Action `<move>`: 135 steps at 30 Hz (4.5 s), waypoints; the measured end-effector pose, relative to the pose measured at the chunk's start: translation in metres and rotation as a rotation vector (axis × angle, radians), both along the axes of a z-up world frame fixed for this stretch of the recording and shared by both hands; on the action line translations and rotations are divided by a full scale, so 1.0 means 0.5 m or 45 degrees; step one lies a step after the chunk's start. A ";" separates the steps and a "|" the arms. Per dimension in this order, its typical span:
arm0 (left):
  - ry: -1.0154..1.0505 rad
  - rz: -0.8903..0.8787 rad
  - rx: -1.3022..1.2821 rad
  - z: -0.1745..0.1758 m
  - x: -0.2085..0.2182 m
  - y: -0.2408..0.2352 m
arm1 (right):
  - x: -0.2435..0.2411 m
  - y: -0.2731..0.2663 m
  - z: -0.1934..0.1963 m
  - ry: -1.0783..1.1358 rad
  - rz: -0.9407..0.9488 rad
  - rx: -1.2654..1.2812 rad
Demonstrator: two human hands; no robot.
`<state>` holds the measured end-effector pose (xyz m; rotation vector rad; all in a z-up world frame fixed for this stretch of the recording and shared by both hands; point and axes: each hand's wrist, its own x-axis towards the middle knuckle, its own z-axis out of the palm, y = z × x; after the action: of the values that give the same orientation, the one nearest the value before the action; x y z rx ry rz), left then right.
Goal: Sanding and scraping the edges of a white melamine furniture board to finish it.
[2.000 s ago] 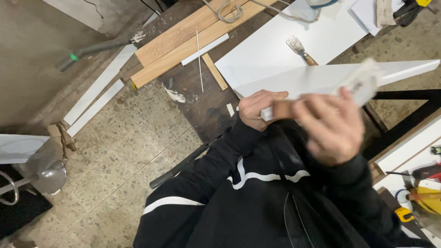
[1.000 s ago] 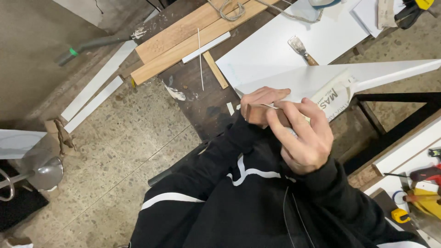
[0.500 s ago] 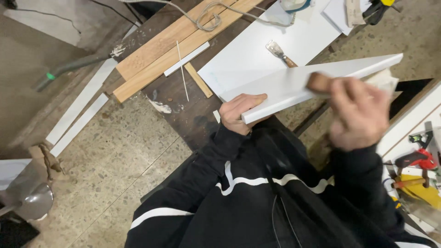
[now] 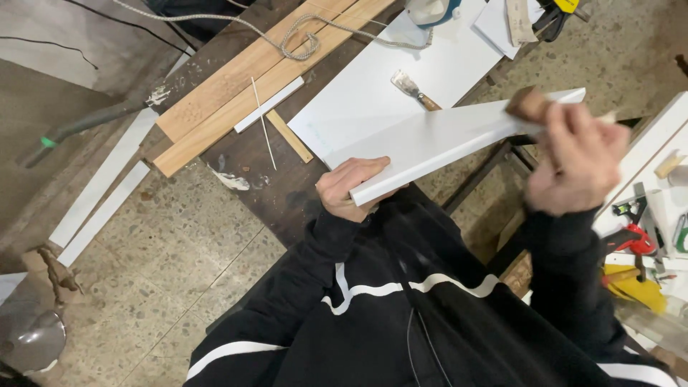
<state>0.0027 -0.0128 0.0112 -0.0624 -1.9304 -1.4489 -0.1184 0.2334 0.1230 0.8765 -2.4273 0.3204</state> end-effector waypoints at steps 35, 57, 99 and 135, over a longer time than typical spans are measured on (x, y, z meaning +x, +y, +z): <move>-0.013 -0.004 -0.084 0.009 0.018 -0.018 | -0.110 0.230 -0.002 -0.490 -0.210 -0.773; -0.034 -0.014 -0.123 0.025 0.020 -0.018 | -0.096 0.142 -0.041 -0.086 0.097 -0.337; -0.019 0.001 -0.107 0.015 0.021 -0.016 | -0.059 0.080 -0.125 0.066 -0.071 -0.371; -0.011 0.020 -0.061 0.012 0.014 -0.009 | 0.006 0.011 -0.017 -0.044 -0.165 -0.179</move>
<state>0.0098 -0.0174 0.0174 -0.0627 -1.9685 -1.3953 -0.1156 0.2390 0.1143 0.6547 -2.4452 0.4550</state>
